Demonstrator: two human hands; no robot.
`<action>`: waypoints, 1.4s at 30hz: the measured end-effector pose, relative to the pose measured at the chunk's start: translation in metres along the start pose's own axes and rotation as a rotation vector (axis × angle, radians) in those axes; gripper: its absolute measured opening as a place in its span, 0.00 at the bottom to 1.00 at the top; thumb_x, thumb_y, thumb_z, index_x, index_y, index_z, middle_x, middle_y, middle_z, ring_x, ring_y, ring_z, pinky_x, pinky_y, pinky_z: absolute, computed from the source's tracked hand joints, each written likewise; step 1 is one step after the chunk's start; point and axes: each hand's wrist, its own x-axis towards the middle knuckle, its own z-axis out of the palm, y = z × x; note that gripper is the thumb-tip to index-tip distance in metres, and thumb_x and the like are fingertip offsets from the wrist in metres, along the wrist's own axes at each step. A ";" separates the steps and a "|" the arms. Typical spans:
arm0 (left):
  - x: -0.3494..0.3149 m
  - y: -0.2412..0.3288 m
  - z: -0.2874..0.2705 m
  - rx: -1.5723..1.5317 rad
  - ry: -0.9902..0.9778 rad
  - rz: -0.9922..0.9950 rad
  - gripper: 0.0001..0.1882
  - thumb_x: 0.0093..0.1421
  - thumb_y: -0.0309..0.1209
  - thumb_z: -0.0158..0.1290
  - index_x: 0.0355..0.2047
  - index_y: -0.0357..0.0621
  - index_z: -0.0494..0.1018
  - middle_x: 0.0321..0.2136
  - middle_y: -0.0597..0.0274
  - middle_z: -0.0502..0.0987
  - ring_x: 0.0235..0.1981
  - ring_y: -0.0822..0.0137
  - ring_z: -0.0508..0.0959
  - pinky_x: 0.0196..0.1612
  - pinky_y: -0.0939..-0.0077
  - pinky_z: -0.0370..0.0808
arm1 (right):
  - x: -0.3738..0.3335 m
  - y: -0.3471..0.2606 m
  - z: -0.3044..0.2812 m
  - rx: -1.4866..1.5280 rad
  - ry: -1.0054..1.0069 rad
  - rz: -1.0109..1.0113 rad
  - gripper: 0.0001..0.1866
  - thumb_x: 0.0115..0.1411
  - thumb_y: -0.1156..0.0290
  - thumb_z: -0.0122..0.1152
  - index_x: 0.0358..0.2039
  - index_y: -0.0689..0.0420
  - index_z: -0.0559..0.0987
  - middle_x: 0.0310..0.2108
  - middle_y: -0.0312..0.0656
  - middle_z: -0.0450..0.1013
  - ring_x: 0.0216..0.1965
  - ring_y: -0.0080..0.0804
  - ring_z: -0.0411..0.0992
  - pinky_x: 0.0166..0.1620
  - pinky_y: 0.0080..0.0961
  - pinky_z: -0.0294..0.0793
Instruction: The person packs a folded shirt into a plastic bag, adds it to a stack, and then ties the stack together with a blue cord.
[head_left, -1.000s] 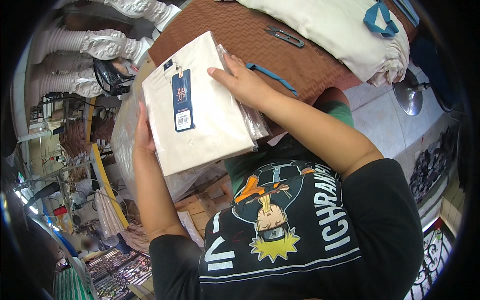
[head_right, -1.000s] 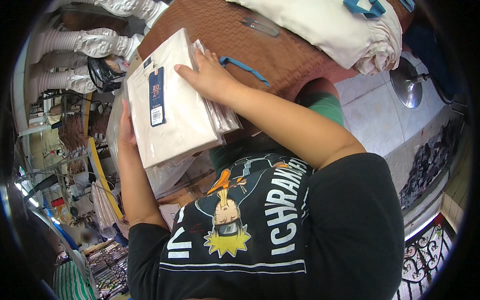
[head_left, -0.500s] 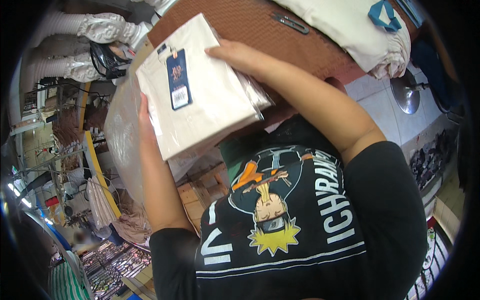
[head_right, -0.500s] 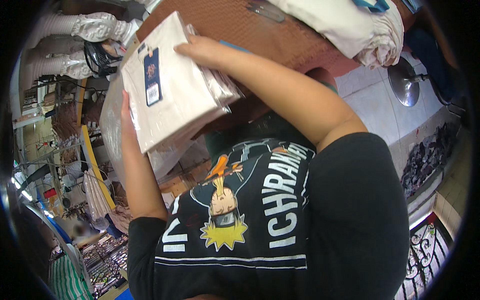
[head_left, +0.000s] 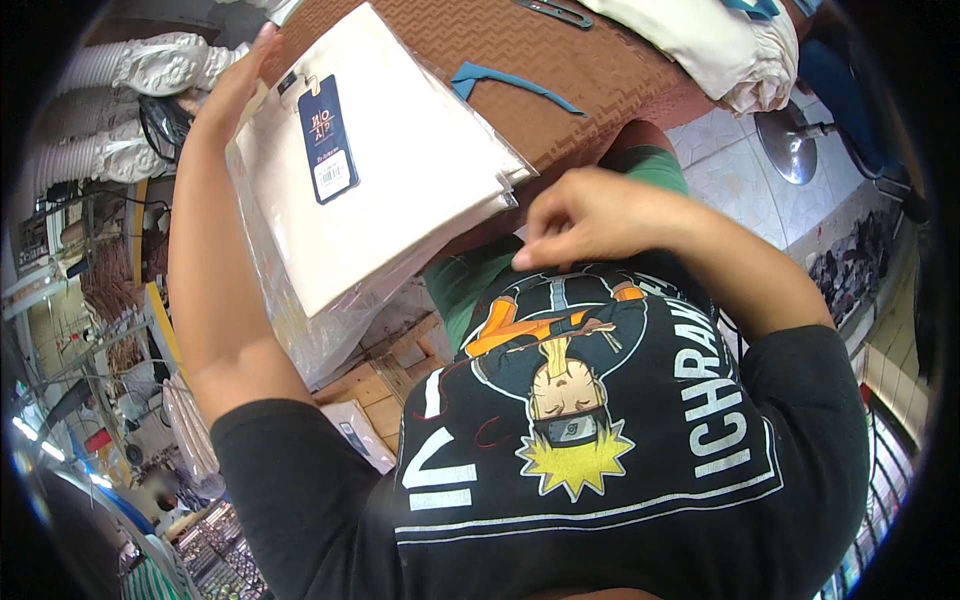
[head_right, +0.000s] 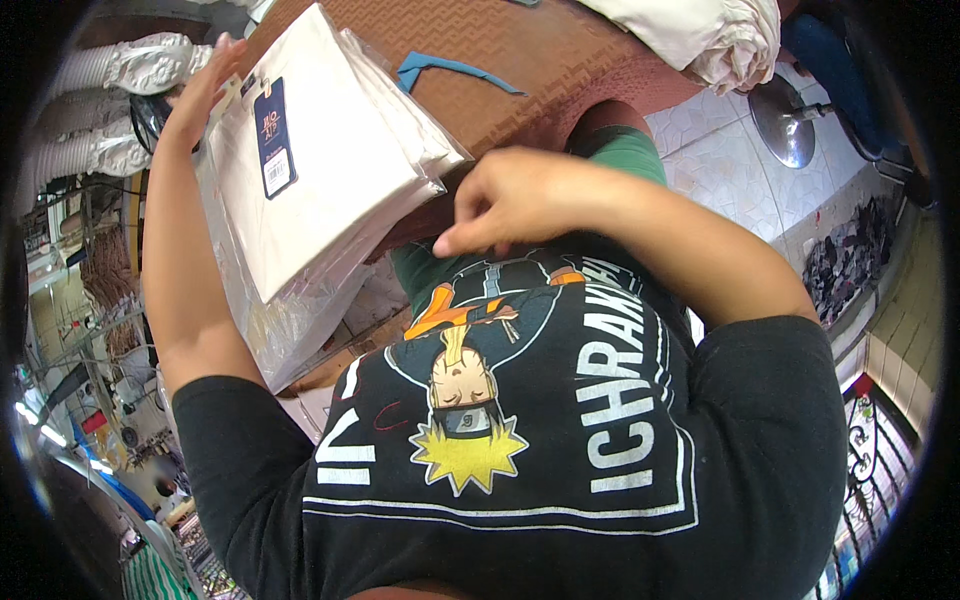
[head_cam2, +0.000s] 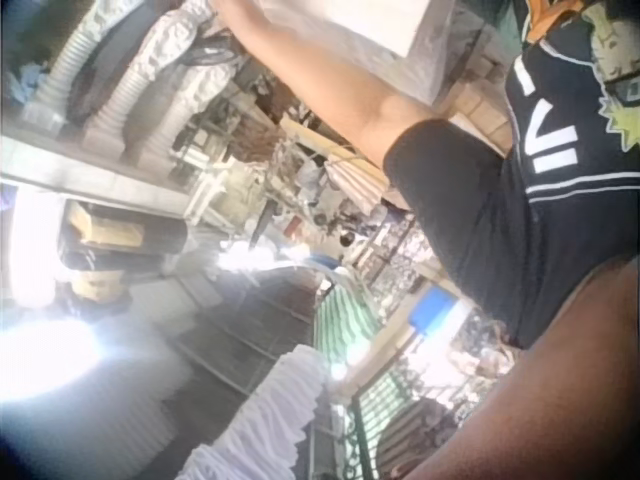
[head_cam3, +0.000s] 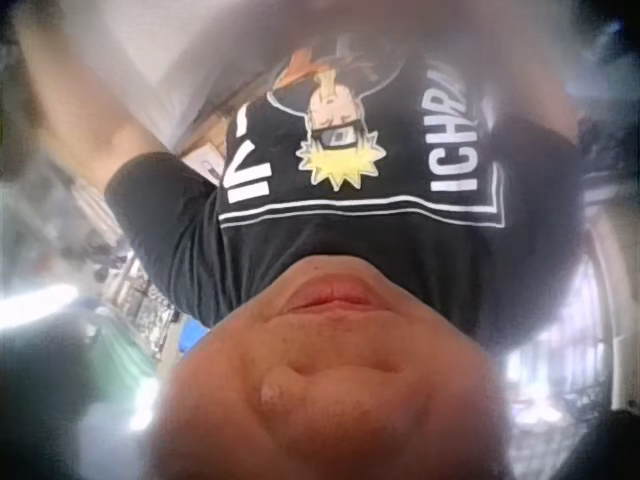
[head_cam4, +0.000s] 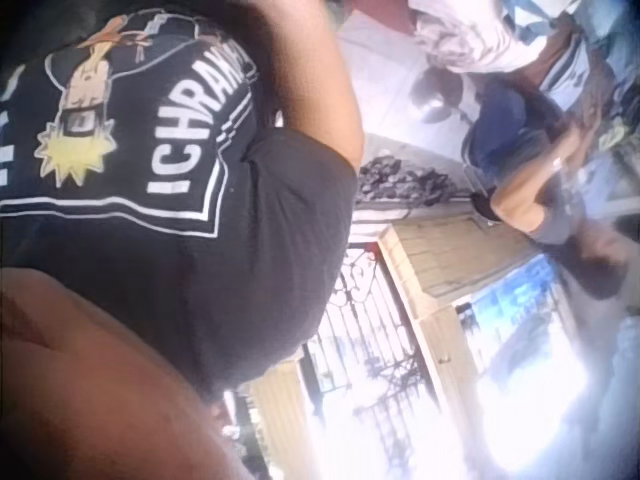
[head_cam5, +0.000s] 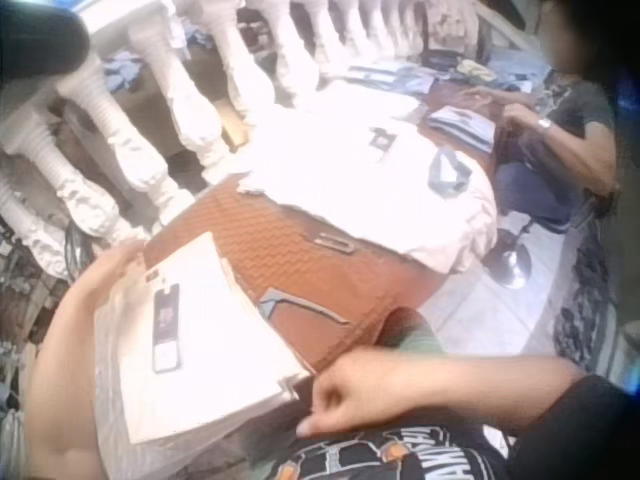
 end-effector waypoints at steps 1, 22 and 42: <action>0.016 -0.004 0.003 -0.006 -0.075 -0.015 0.44 0.54 0.67 0.33 0.59 0.45 0.58 0.59 0.54 0.57 0.61 0.62 0.55 0.62 0.66 0.46 | 0.007 0.003 0.012 0.166 -0.076 0.061 0.24 0.51 0.48 0.60 0.28 0.61 0.78 0.22 0.38 0.74 0.23 0.21 0.71 0.27 0.19 0.71; 0.045 -0.019 0.008 -0.144 -0.336 -0.370 0.51 0.45 0.73 0.39 0.55 0.42 0.64 0.49 0.56 0.70 0.51 0.67 0.68 0.53 0.66 0.61 | 0.046 -0.002 0.035 0.557 0.092 -0.007 0.15 0.65 0.67 0.40 0.44 0.61 0.72 0.32 0.42 0.75 0.27 0.25 0.75 0.26 0.15 0.72; -0.210 -0.021 0.130 -1.319 0.436 -0.147 0.34 0.62 0.52 0.37 0.55 0.32 0.59 0.49 0.50 0.68 0.51 0.63 0.68 0.53 0.72 0.64 | 0.097 -0.009 -0.022 0.790 0.393 -0.381 0.32 0.62 0.57 0.45 0.59 0.67 0.55 0.61 0.47 0.53 0.61 0.33 0.51 0.61 0.25 0.49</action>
